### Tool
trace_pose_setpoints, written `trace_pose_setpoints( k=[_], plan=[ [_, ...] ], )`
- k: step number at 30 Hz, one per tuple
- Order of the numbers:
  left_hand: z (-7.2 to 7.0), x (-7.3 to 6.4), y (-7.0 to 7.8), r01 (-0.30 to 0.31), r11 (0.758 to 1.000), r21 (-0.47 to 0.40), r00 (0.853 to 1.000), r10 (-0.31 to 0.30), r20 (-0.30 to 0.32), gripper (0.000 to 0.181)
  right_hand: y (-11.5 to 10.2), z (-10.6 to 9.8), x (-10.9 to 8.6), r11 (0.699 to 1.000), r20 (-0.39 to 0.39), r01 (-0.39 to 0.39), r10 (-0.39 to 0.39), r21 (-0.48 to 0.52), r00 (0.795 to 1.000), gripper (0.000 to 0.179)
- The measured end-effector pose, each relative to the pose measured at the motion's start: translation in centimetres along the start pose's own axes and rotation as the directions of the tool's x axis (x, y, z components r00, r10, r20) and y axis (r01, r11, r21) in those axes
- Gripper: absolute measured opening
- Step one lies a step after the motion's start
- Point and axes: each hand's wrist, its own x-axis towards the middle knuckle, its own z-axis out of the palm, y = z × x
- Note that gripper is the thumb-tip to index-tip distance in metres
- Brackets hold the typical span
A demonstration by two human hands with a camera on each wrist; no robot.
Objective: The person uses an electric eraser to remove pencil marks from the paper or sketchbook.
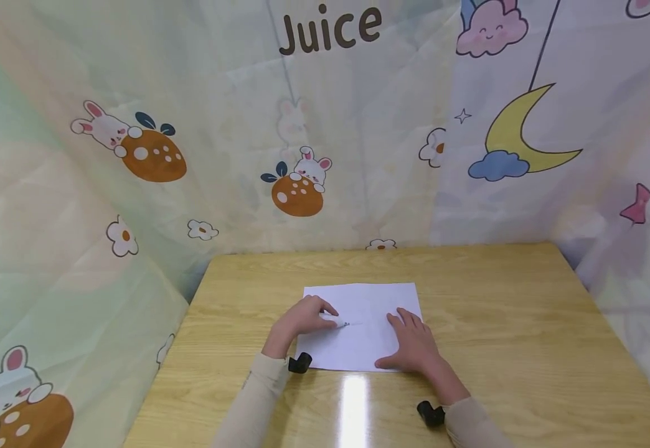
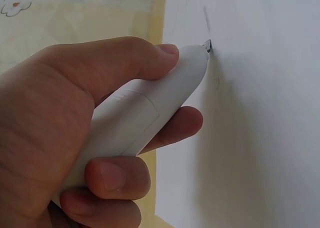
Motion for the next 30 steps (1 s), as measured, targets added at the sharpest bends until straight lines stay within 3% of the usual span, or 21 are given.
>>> trace_pose_setpoints(
  k=[4, 9, 14, 21, 30],
  plan=[
    [0.28, -0.2, 0.24, -0.026, 1.0, -0.018, 1.0, 0.025, -0.005, 0.024, 0.11, 0.29, -0.25, 1.0, -0.007, 0.0, 0.0, -0.002, 1.0, 0.114],
    [0.3, -0.4, 0.0, 0.006, 1.0, 0.014, 1.0, -0.006, -0.002, 0.022, -0.02, 0.35, -0.22, 1.0, -0.003, 0.013, -0.013, -0.002, 1.0, 0.113],
    [0.26, 0.14, 0.14, -0.019, 0.999, 0.028, 1.0, 0.019, -0.004, 0.02, -0.3, 0.2, -0.17, 1.0, -0.001, -0.009, 0.009, 0.012, 1.0, 0.113],
    [0.03, 0.19, 0.43, 0.015, 0.998, 0.069, 1.0, -0.014, -0.015, 0.019, -0.25, 0.07, -0.27, 1.0, 0.002, -0.018, 0.018, -0.001, 1.0, 0.114],
    [0.14, 0.27, 0.76, -0.003, 0.998, 0.067, 1.0, 0.004, -0.027, 0.019, -0.45, -0.29, -0.25, 1.0, -0.006, -0.018, 0.018, 0.006, 1.0, 0.112]
  ],
)
